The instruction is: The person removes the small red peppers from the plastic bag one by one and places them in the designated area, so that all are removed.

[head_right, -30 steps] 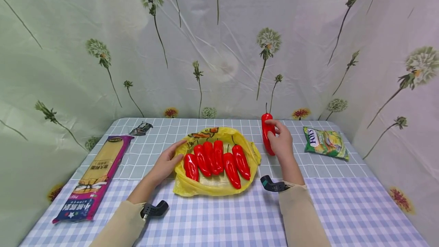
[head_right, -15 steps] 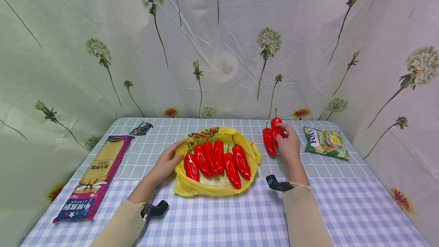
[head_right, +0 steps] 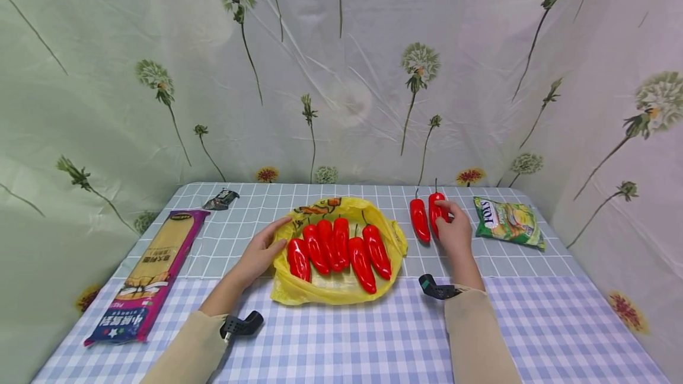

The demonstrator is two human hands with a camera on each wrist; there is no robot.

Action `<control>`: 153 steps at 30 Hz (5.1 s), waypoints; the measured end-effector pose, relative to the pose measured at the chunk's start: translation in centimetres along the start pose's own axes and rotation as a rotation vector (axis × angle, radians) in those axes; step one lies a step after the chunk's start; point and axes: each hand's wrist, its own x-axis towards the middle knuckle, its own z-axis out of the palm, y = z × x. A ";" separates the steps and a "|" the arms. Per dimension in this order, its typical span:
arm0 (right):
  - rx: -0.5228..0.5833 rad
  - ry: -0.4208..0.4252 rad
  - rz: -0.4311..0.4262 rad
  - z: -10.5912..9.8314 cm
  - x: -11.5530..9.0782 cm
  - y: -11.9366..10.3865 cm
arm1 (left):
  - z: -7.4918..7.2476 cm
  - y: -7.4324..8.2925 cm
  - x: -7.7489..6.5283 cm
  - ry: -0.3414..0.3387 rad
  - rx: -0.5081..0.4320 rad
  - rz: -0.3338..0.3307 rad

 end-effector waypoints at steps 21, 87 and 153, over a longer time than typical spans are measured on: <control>-0.082 -0.024 -0.018 0.4 0.2 1.2 | 0.0 0.0 -0.1 -0.016 -0.028 -0.034; -0.132 -0.122 -0.236 1.3 -4.6 -6.3 | 0.0 0.0 0.0 -0.013 -0.026 -0.035; -0.417 -0.664 -0.390 5.1 -5.8 -5.0 | 0.0 -0.2 0.0 -0.003 -0.007 -0.027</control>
